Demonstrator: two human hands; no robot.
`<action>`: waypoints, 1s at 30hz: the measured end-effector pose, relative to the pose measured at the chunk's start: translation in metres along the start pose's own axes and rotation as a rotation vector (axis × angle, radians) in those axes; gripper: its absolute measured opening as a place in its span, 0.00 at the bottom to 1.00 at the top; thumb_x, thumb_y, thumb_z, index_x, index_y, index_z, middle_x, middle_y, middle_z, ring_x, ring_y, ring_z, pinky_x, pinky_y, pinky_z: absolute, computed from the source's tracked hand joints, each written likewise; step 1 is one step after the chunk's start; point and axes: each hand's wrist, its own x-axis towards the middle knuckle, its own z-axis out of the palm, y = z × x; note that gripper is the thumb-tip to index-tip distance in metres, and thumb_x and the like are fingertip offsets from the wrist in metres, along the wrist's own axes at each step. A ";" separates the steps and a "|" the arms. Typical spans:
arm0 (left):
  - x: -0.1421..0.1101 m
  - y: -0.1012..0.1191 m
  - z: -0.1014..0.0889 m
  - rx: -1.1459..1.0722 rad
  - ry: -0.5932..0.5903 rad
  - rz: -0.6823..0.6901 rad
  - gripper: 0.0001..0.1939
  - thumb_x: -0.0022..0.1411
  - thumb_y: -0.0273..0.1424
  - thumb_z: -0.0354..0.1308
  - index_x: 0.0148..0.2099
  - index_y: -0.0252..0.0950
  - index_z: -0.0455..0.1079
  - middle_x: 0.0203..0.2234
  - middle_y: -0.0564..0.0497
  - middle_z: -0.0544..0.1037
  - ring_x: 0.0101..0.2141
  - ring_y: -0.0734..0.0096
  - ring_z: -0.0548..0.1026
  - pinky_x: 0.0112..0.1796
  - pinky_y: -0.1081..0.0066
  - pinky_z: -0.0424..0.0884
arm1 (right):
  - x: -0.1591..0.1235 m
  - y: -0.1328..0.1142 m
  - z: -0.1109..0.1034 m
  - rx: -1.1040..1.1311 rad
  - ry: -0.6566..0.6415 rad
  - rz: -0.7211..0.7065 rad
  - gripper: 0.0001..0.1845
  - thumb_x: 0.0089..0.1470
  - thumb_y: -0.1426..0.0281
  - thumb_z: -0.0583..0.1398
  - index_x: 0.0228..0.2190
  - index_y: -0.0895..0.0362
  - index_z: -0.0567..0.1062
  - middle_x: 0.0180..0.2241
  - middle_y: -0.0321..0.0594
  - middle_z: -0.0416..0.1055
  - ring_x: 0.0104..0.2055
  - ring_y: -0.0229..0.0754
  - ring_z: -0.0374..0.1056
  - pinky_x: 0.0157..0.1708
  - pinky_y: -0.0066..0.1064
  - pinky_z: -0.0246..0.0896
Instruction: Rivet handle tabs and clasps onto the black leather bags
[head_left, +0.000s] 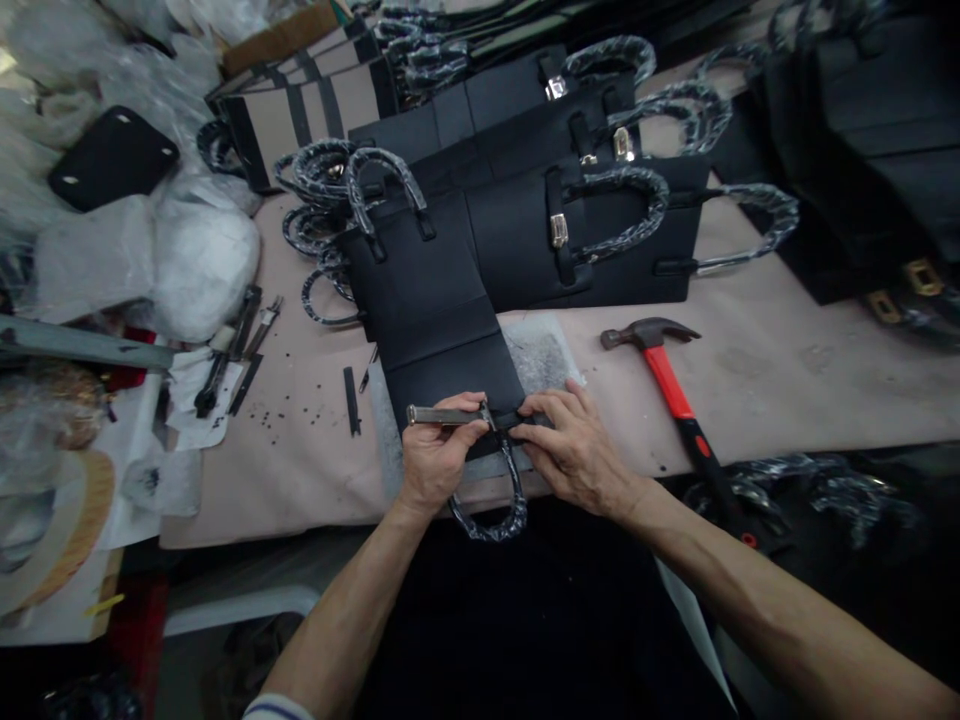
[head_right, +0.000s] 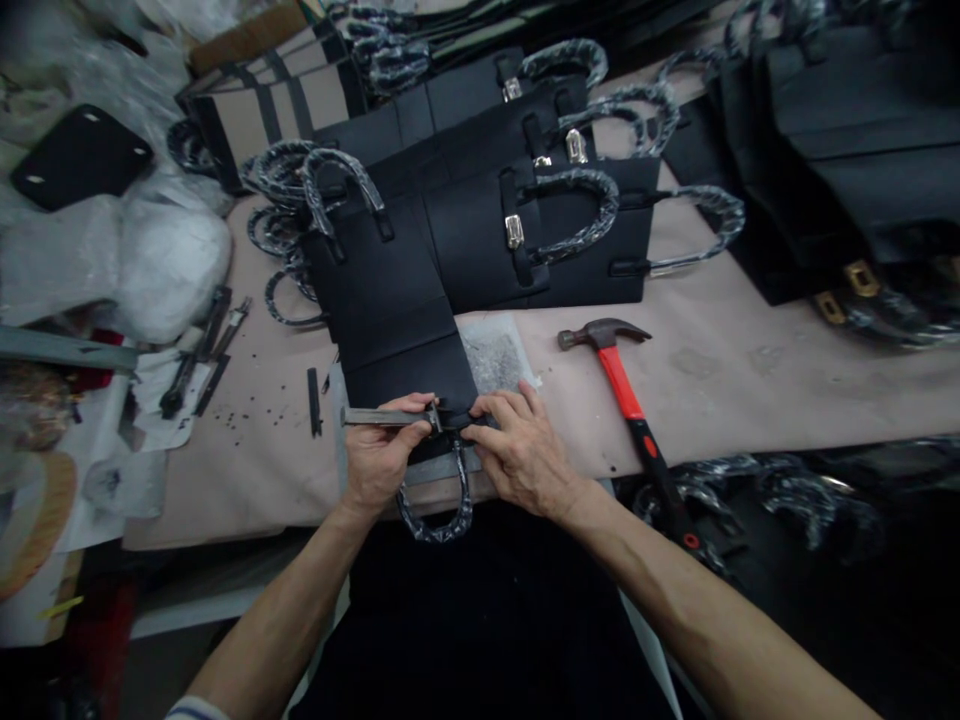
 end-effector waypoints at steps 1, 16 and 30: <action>0.000 0.001 0.000 0.013 -0.006 0.000 0.07 0.61 0.27 0.69 0.42 0.35 0.79 0.44 0.44 0.85 0.45 0.61 0.83 0.54 0.60 0.78 | 0.000 0.000 0.000 0.000 0.004 -0.001 0.15 0.61 0.75 0.59 0.48 0.51 0.77 0.52 0.45 0.68 0.57 0.52 0.63 0.67 0.62 0.42; 0.002 0.000 0.008 0.121 -0.065 0.076 0.07 0.61 0.26 0.69 0.42 0.36 0.80 0.44 0.46 0.85 0.45 0.62 0.84 0.52 0.61 0.80 | -0.003 0.004 0.002 -0.032 0.044 -0.068 0.17 0.60 0.76 0.59 0.49 0.51 0.78 0.50 0.45 0.69 0.56 0.51 0.64 0.68 0.61 0.42; 0.002 -0.001 0.010 0.213 -0.099 0.197 0.07 0.62 0.25 0.69 0.43 0.36 0.78 0.44 0.45 0.85 0.46 0.62 0.83 0.52 0.60 0.80 | -0.002 0.004 0.003 -0.039 0.047 -0.068 0.16 0.60 0.76 0.60 0.48 0.51 0.79 0.49 0.44 0.70 0.56 0.51 0.63 0.67 0.61 0.44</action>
